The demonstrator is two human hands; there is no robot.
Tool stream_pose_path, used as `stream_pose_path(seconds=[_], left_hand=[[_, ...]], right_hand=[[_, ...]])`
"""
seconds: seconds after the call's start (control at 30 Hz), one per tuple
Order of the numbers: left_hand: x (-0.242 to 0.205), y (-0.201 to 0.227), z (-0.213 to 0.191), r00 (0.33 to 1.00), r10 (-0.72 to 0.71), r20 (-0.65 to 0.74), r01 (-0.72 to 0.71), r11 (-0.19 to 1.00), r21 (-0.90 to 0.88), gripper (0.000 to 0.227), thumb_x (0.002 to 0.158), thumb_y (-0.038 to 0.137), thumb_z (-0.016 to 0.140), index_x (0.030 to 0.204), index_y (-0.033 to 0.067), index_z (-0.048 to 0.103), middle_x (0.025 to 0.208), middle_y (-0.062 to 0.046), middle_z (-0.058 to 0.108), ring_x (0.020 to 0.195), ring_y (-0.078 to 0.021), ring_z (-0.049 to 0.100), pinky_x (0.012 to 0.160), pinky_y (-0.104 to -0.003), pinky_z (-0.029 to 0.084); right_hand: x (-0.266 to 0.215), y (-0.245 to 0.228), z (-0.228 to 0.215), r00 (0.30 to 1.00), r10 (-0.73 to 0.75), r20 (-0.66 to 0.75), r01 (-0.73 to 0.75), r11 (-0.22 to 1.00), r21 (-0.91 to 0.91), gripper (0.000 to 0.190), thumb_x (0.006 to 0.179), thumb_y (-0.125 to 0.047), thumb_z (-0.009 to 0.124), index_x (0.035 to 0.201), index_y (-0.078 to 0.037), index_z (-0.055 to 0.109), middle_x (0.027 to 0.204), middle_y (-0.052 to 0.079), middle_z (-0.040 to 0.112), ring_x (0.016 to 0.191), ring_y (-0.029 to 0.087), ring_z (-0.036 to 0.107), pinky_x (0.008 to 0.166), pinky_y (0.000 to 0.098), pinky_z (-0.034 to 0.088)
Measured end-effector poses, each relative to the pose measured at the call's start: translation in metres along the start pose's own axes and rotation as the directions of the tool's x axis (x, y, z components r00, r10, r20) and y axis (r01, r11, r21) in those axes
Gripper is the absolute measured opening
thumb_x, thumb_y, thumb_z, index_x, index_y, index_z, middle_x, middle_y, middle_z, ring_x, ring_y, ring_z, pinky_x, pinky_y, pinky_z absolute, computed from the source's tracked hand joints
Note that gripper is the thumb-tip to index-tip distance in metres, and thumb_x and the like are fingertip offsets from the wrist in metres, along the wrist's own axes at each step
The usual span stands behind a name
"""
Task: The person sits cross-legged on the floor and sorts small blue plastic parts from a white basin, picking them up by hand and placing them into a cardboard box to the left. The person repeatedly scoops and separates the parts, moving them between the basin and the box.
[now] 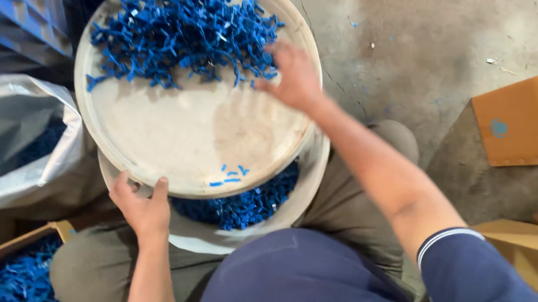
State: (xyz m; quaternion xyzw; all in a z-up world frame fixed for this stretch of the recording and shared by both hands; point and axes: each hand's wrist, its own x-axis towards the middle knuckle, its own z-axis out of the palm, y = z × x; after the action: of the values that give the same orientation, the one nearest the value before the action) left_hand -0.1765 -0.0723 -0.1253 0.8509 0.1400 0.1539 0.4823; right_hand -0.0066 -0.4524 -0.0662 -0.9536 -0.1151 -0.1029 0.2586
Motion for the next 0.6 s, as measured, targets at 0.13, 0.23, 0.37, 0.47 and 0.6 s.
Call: stream_pose_path(seconds=[0.13, 0.23, 0.37, 0.47, 0.6], left_hand=[[0.01, 0.004, 0.011, 0.993, 0.119, -0.012, -0.114, 0.974, 0.197, 0.075, 0.078, 0.016, 0.087, 0.139, -0.0029, 0.048, 0.145, -0.023, 0.043, 0.137, -0.0413, 0.04, 0.117, -0.051, 0.034], [0.006, 0.011, 0.012, 0.993, 0.106, 0.046, -0.114, 0.958, 0.265, 0.076, 0.077, 0.022, 0.086, 0.139, -0.0016, 0.048, 0.147, -0.024, 0.042, 0.14, -0.0428, 0.037, 0.117, -0.056, 0.027], [0.0, 0.018, 0.008, 0.995, 0.054, 0.087, -0.075, 0.962, 0.262, 0.075, 0.08, 0.025, 0.084, 0.141, -0.0005, 0.048, 0.15, -0.022, 0.042, 0.142, -0.0424, 0.038, 0.118, -0.057, 0.027], [0.003, 0.031, 0.013, 0.99, 0.095, 0.1, -0.12, 0.953, 0.279, 0.076, 0.08, 0.028, 0.083, 0.141, 0.0002, 0.048, 0.15, -0.021, 0.042, 0.142, -0.0428, 0.038, 0.119, -0.058, 0.026], [-0.004, 0.059, 0.013, 0.969, 0.194, 0.156, -0.244, 0.859, 0.449, 0.075, 0.082, 0.032, 0.081, 0.142, 0.0002, 0.05, 0.153, -0.025, 0.038, 0.146, -0.0512, 0.029, 0.12, -0.06, 0.022]], right_hand=[[0.061, 0.054, -0.012, 0.981, 0.093, 0.172, -0.088, 0.996, -0.033, 0.098, 0.069, -0.055, 0.09, 0.147, -0.011, 0.051, 0.153, 0.026, 0.043, 0.137, 0.047, 0.037, 0.113, 0.0531, 0.034], [0.087, 0.051, -0.01, 0.952, 0.039, 0.303, -0.092, 0.983, 0.162, 0.106, 0.073, -0.065, 0.087, 0.154, -0.013, 0.043, 0.155, 0.019, 0.049, 0.147, 0.041, 0.045, 0.122, 0.0501, 0.039], [0.059, 0.012, 0.022, 0.898, 0.306, 0.316, -0.288, 0.952, -0.104, 0.099, 0.072, -0.053, 0.086, 0.154, -0.021, 0.04, 0.16, 0.018, 0.031, 0.142, 0.048, 0.033, 0.107, 0.0664, 0.032], [0.011, -0.029, 0.042, 0.95, 0.262, 0.168, -0.258, 0.965, -0.047, 0.087, 0.079, -0.039, 0.079, 0.154, -0.016, 0.042, 0.161, 0.018, 0.034, 0.14, 0.046, 0.041, 0.112, 0.0635, 0.04], [-0.058, -0.088, 0.066, 0.973, -0.166, 0.158, 0.187, 0.974, -0.128, 0.05, 0.076, -0.022, 0.073, 0.125, -0.023, 0.067, 0.154, 0.01, 0.04, 0.139, 0.049, 0.039, 0.103, 0.0665, 0.037]])
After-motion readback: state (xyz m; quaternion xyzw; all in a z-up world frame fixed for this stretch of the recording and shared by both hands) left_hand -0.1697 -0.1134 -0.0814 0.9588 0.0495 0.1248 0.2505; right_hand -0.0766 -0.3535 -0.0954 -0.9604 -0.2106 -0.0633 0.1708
